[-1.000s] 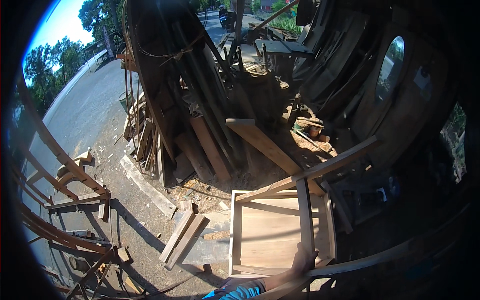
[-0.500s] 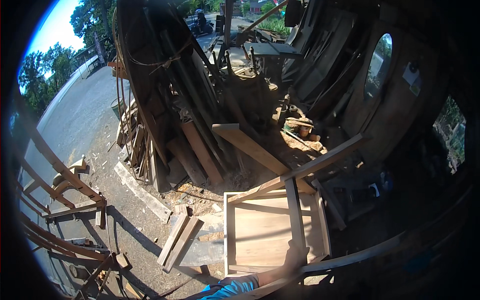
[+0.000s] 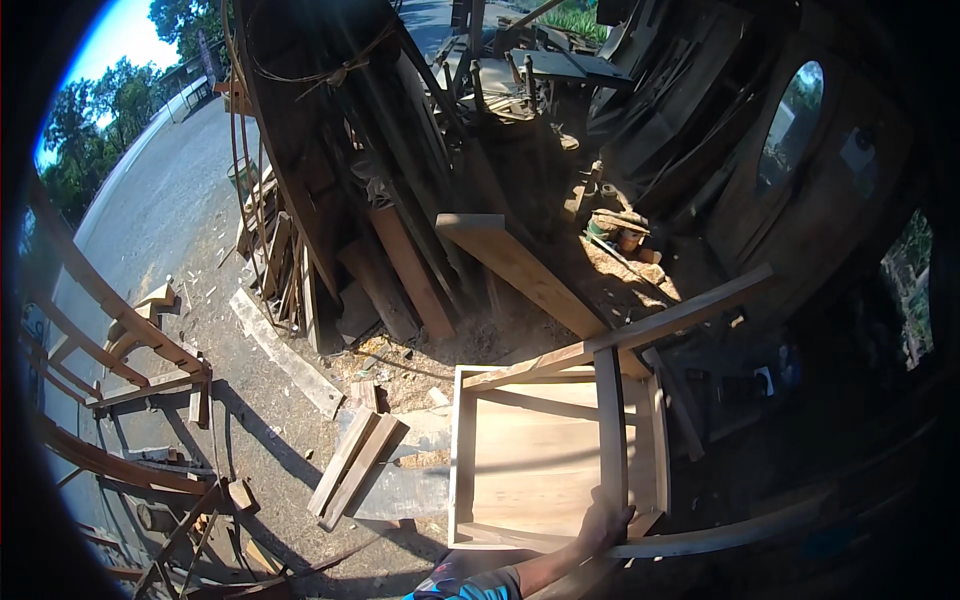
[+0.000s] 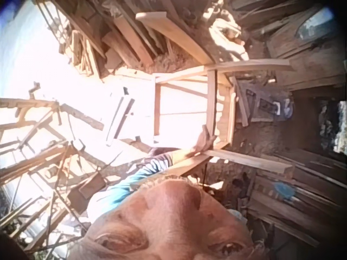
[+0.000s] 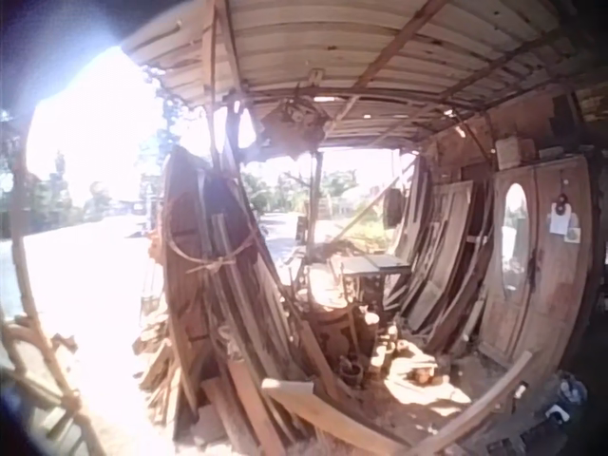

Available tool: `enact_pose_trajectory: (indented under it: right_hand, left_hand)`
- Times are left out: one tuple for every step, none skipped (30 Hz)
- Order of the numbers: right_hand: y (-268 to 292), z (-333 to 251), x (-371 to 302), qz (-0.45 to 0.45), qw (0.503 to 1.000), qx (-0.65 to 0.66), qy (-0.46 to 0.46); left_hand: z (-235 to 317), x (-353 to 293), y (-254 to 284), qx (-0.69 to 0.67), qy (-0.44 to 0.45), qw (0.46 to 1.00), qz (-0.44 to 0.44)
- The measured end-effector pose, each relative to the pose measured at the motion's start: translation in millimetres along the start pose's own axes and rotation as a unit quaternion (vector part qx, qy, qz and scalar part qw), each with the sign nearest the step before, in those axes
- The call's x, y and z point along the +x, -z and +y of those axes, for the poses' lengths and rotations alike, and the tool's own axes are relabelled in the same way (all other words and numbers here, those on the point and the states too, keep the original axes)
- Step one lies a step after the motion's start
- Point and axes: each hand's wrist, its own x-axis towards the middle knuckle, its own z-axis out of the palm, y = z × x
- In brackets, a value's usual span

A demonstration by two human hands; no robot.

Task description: The person assembles a wooden chair frame by measuring and marking wooden pieces with a metal tool and fitting them together by hand.

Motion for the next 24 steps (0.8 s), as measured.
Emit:
enact_pose_trajectory:
  right_hand:
    - [-0.7, -1.0, -0.9, 0.001, 1.0, -0.001, 0.002]
    - [2.7, -2.5, -1.6, 0.001, 1.0, 0.001, 0.004]
    - [3.4, -1.6, -3.2, 0.002, 1.0, 0.001, 0.005]
    - [5.1, 2.0, -6.7, 0.004, 1.0, 0.005, 0.008]
    - [7.2, 3.9, -10.5, 0.006, 1.0, 0.009, 0.008]
    - [10.7, 7.2, -17.0, 0.008, 1.0, 0.012, 0.007]
    - [15.4, 10.4, -24.3, 0.01, 1.0, 0.018, 0.004]
    - [21.2, 15.6, -33.4, 0.013, 1.0, 0.023, 0.003]
    - [28.1, 21.0, -43.8, 0.017, 1.0, 0.024, 0.0]
    - [36.2, 29.2, -54.0, 0.027, 0.999, 0.032, -0.004]
    - [44.9, 40.1, -63.9, 0.041, 0.998, 0.042, -0.011]
    - [56.9, 52.8, -76.9, 0.058, 0.997, 0.054, -0.021]
    - [68.6, 65.8, -91.0, 0.073, 0.995, 0.065, -0.032]
    - [81.9, 87.1, -113.3, 0.095, 0.992, 0.076, -0.043]
    - [94.1, 106.2, -130.6, 0.114, 0.988, 0.089, -0.05]
    - [106.1, 128.8, -151.4, 0.131, 0.984, 0.103, -0.06]
    - [116.5, 151.3, -174.2, 0.141, 0.981, 0.113, -0.067]
    - [123.3, 172.0, -195.3, 0.152, 0.977, 0.129, -0.071]
    - [132.5, 183.9, -201.8, 0.135, 0.981, 0.13, -0.059]
    - [135.7, 195.1, -211.9, 0.12, 0.983, 0.132, -0.047]
    - [135.9, 214.2, -230.4, 0.132, 0.982, 0.136, -0.028]
    - [143.6, 210.8, -231.5, 0.096, 0.99, 0.098, 0.035]
    - [149.7, 208.8, -236.8, 0.093, 0.992, -0.02, 0.087]
    - [154.4, 201.1, -243.3, 0.069, 0.979, -0.138, 0.135]
  left_hand:
    - [-12.8, 3.9, -3.6, 0.033, -0.051, 0.998, 0.036]
    - [-9.1, 3.2, -4.0, 0.034, -0.056, 0.997, 0.033]
    - [-6.3, 1.1, -2.2, 0.03, -0.036, 0.999, 0.014]
    - [-3.3, -2.1, -0.4, 0.028, -0.017, 0.999, -0.004]
    - [1.5, -5.0, 1.3, 0.029, -0.026, 0.999, -0.004]
    - [4.2, -9.3, 2.2, 0.027, -0.031, 0.999, 0.016]
    - [4.4, -13.7, 0.4, 0.025, -0.035, 0.998, 0.036]
    - [-7.3, -12.9, -1.4, 0.064, -0.081, 0.994, 0.034]
    - [-19.1, -11.4, -2.6, 0.102, -0.127, 0.986, 0.037]
    - [-29.9, -9.5, -5.2, 0.14, -0.173, 0.974, 0.039]
    - [-21.8, -9.0, -5.0, 0.122, -0.132, 0.983, 0.034]
    - [-15.0, -10.5, -7.1, 0.104, -0.088, 0.99, 0.027]
    - [-6.9, -11.0, -6.0, 0.083, -0.043, 0.995, 0.029]
    - [-9.0, -11.3, -5.0, 0.091, -0.043, 0.995, 0.013]
    - [-14.3, 0.3, -3.8, 0.108, -0.037, 0.993, 0.005]
    - [-10.8, -2.9, -1.7, 0.078, -0.018, 0.997, -0.019]
    - [-5.2, -7.1, 1.4, 0.049, 0.002, 0.998, -0.039]
    - [0.0, -10.3, 1.1, 0.024, 0.024, 0.997, -0.065]
    - [-9.8, -9.8, 7.3, 0.05, -0.055, 0.997, -0.031]
    - [-20.3, -8.6, 6.4, 0.083, -0.132, 0.988, -0.005]
    - [3.9, -24.0, -8.3, 0.036, -0.038, 0.998, -0.042]
    - [-8.8, -16.6, 0.3, 0.136, -0.062, 0.989, 0.015]
    - [-9.8, -12.9, -9.0, 0.127, -0.036, 0.991, -0.024]
    - [-11.3, -11.8, -9.7, 0.13, -0.063, 0.988, -0.057]
